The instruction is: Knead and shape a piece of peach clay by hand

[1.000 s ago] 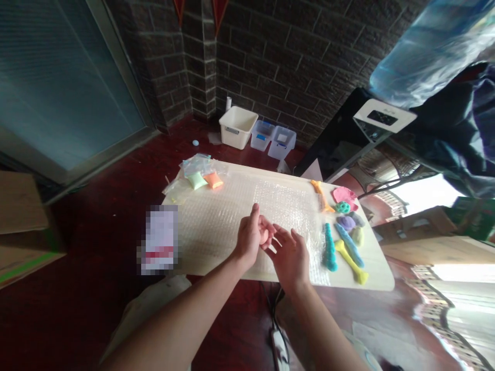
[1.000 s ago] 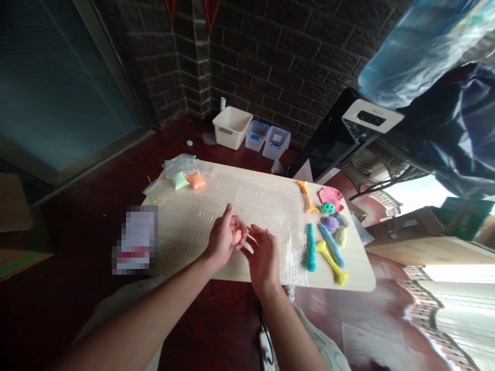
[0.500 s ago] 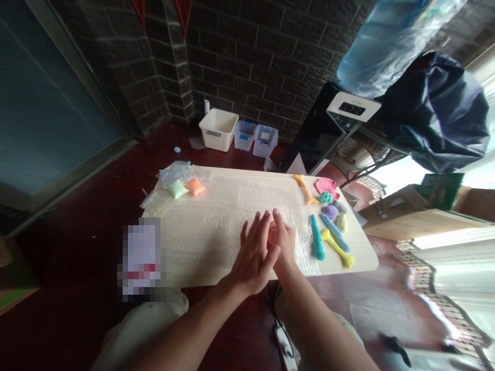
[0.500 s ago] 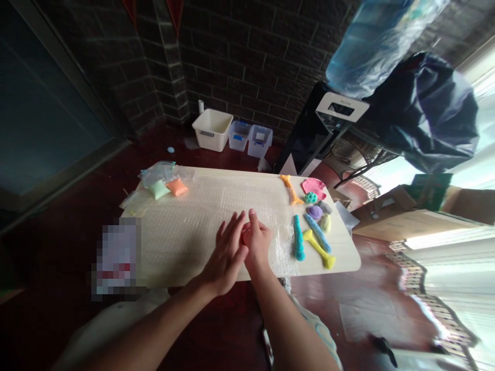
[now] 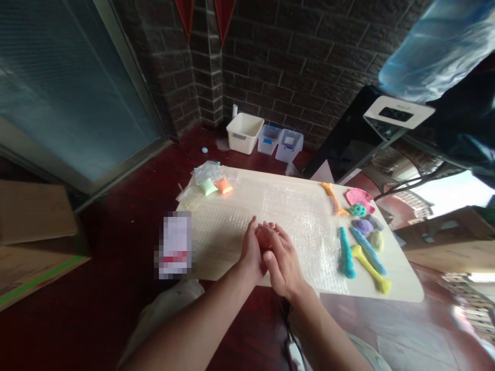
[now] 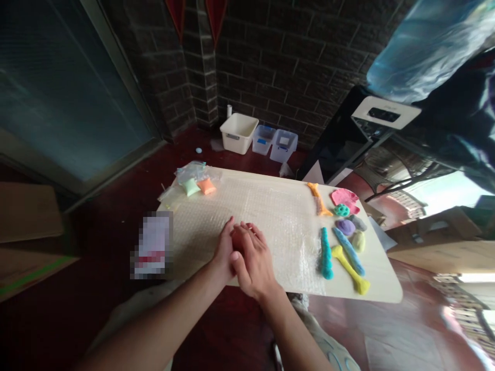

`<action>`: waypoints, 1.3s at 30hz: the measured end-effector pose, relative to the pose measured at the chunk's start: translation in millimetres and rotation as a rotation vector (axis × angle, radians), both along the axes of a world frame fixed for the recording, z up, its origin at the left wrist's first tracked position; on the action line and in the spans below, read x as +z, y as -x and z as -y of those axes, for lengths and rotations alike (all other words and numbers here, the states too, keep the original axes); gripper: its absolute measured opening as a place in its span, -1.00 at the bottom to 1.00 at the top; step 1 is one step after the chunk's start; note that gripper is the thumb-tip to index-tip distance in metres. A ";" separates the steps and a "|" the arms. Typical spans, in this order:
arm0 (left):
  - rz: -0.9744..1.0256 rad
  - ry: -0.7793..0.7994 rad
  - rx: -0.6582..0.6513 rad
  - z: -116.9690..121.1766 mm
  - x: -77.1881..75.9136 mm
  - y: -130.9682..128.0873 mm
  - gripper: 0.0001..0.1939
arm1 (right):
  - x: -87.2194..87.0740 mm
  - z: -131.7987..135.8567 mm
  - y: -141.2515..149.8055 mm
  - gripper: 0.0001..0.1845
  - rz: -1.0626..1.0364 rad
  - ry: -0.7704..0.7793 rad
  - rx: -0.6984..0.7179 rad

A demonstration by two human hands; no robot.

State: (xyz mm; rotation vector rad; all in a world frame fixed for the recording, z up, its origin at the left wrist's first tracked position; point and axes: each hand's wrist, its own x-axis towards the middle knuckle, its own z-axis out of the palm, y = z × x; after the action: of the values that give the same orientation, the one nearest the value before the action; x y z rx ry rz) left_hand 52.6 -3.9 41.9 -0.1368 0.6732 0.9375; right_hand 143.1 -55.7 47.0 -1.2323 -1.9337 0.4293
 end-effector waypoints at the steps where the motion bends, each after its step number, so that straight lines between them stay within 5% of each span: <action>1: -0.081 0.002 0.024 -3.7 1.7 2.6 -0.59 | 0.9 3.8 0.4 -0.42 -0.040 -0.004 0.007; 7: -0.374 -0.290 -0.080 -7.0 16.5 12.3 -0.44 | 11.7 9.0 -16.9 -0.57 -0.591 0.005 -0.400; 13: -0.599 -0.532 -0.162 2.4 19.0 9.6 -0.28 | 5.4 4.9 -11.9 -0.59 -1.272 0.546 -0.404; 17: -0.866 -1.063 -0.220 15.6 15.4 9.1 -0.30 | 2.2 7.6 0.4 -0.50 -1.523 0.801 -0.292; 20: -1.015 -1.517 -0.310 25.4 12.3 8.2 -0.37 | 1.9 0.3 -2.0 -0.44 -1.614 0.825 -0.275; 23: -1.019 -1.663 -0.332 28.2 8.7 8.7 -0.35 | 2.5 -12.7 -12.9 -0.54 -1.643 0.779 -0.424; 25: -1.030 -1.591 -0.227 24.1 5.4 10.0 -0.40 | 4.0 -20.3 -20.3 -0.64 -1.596 0.745 -0.479; 28: -1.007 -1.263 -0.016 12.1 -1.5 9.8 -0.51 | 6.7 -26.7 -27.1 -0.65 -1.507 0.675 -0.512; 32: -0.778 -0.736 -0.026 3.4 -9.1 -0.1 -0.65 | 7.5 -25.5 -29.5 -0.45 -1.408 0.581 -0.561; 36: -0.326 -0.290 -0.221 13.5 -5.4 -11.9 -0.65 | 7.3 -13.9 -25.9 -0.38 -0.774 0.330 -0.584; 39: 0.006 -0.101 -0.261 18.8 -1.2 -15.5 -0.57 | 6.4 -2.2 -15.9 -0.56 -0.187 0.171 -0.382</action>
State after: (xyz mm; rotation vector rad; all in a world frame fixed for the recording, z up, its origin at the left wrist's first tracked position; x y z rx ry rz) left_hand 68.0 -22.7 40.7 0.0376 0.6198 0.7174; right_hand 159.0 -53.5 53.4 -1.5735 -1.4853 0.4950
